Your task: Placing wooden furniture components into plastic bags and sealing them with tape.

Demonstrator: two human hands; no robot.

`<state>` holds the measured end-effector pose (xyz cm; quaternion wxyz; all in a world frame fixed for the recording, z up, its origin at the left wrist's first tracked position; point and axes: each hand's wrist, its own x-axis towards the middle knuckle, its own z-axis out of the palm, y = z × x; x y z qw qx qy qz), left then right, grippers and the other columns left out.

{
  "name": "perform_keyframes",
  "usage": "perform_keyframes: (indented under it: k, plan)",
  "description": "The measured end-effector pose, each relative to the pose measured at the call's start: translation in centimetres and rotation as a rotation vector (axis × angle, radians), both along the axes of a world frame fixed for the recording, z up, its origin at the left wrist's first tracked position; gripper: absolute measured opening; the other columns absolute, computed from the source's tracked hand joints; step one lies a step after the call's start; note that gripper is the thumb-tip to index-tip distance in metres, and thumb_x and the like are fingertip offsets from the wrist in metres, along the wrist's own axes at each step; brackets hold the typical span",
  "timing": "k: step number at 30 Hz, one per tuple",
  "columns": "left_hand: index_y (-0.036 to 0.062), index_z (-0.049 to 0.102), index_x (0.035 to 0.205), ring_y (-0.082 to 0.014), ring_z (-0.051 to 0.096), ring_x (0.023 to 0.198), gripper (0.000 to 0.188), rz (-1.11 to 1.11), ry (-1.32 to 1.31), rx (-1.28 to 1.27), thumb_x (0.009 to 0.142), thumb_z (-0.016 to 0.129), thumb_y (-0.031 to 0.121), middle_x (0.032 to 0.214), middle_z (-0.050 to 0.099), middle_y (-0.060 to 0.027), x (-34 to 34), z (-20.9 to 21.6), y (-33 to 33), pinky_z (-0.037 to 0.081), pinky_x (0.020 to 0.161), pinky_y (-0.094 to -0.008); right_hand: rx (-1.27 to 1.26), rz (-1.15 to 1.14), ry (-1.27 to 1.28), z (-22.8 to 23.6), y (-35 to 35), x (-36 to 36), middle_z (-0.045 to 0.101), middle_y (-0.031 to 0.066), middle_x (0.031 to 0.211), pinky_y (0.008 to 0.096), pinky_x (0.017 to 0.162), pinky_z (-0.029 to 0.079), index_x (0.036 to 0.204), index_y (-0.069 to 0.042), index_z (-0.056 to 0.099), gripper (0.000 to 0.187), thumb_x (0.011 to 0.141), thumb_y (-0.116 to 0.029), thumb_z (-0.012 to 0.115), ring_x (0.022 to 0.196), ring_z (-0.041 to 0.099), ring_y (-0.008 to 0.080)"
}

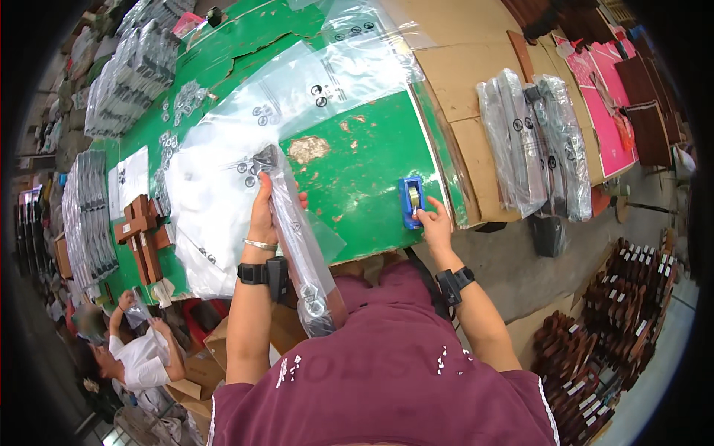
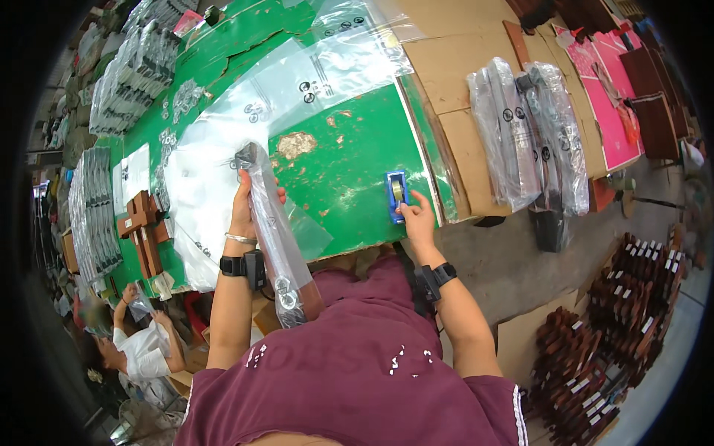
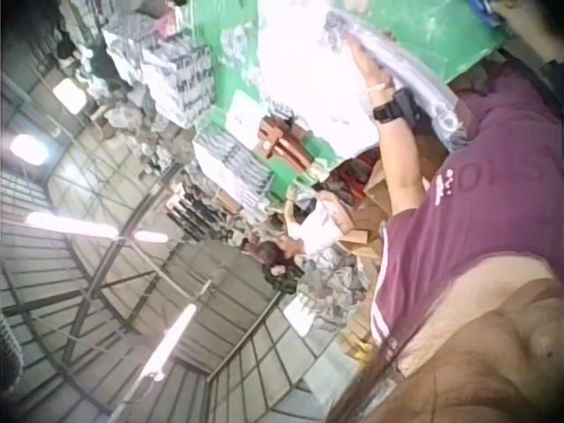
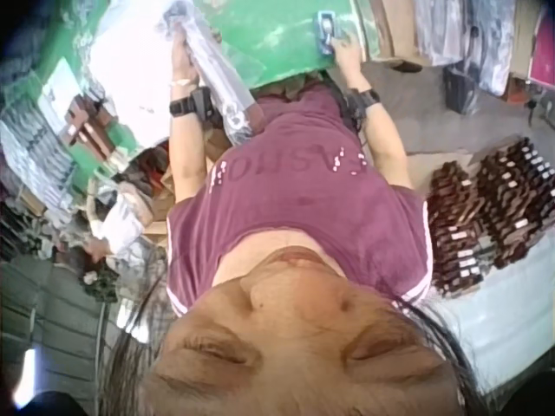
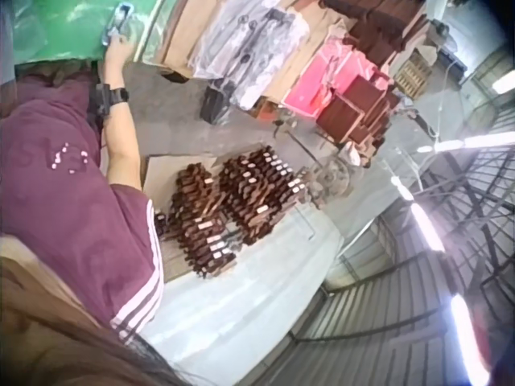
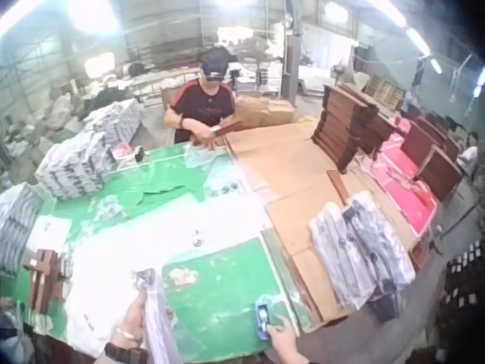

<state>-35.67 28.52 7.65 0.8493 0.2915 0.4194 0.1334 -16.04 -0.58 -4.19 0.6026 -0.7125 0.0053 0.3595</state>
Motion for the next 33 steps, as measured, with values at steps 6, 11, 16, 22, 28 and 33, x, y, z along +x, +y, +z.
perform_keyframes:
  k: [6,11,16,22,28,33]
  plan:
    - [0.0011,0.059,0.096,-0.0241,0.067,0.072,0.067,-0.063,0.054,-0.031,0.086,0.046,0.066,0.080,0.065,-0.0151,2.0,-1.0,0.2,0.057,0.064,-0.0355,-0.255,0.065,-0.241,3.5,2.3,0.3,0.063,0.0111,0.074,0.0291,0.064,0.049,0.127,-0.010,0.052,0.044,0.085,-0.017,0.065,0.074,0.063,0.0167]
    - [0.0016,0.059,0.097,-0.0240,0.067,0.071,0.066,-0.145,0.060,-0.041,0.086,0.046,0.066,0.081,0.066,-0.0161,2.8,-1.2,0.2,0.057,0.062,-0.0357,-0.641,0.332,-0.686,3.0,3.6,0.5,0.060,0.0184,0.075,0.0455,0.067,0.048,0.121,-0.010,0.055,0.042,0.083,-0.025,0.065,0.073,0.059,0.0368]
    - [0.0017,0.058,0.099,-0.0243,0.067,0.069,0.068,-0.177,0.129,-0.020,0.085,0.046,0.067,0.082,0.065,-0.0167,3.8,-1.1,0.6,0.057,0.061,-0.0357,-0.640,0.232,-0.743,1.9,4.3,-0.1,0.060,0.0208,0.079,0.0466,0.068,0.047,0.119,-0.007,0.052,0.041,0.083,-0.023,0.064,0.075,0.059,0.0385]
    - [0.0021,0.057,0.098,-0.0239,0.066,0.069,0.068,-0.223,0.155,0.000,0.085,0.045,0.068,0.081,0.065,-0.0163,4.9,-1.6,1.8,0.057,0.061,-0.0355,-0.746,0.258,-0.649,2.9,4.5,0.1,0.062,0.0213,0.080,0.0467,0.069,0.047,0.119,-0.005,0.051,0.046,0.081,-0.025,0.067,0.077,0.060,0.0380]
    - [0.0001,0.059,0.101,-0.0239,0.066,0.069,0.069,-0.280,0.129,-0.025,0.085,0.048,0.066,0.080,0.065,-0.0157,6.8,-2.5,2.8,0.057,0.063,-0.0342,-0.652,0.085,-0.376,3.5,1.9,-1.4,0.064,0.0136,0.072,0.0385,0.062,0.048,0.114,-0.001,0.055,0.045,0.079,-0.026,0.071,0.069,0.063,0.0272]
    - [0.0012,0.059,0.100,-0.0236,0.066,0.069,0.067,-0.366,0.111,-0.014,0.084,0.049,0.066,0.080,0.065,-0.0151,8.8,-2.6,2.5,0.057,0.062,-0.0347,-0.539,-0.105,-0.173,2.5,-0.2,-2.9,0.062,0.0065,0.063,0.0306,0.056,0.046,0.104,0.002,0.061,0.037,0.078,-0.022,0.072,0.060,0.061,0.0166]
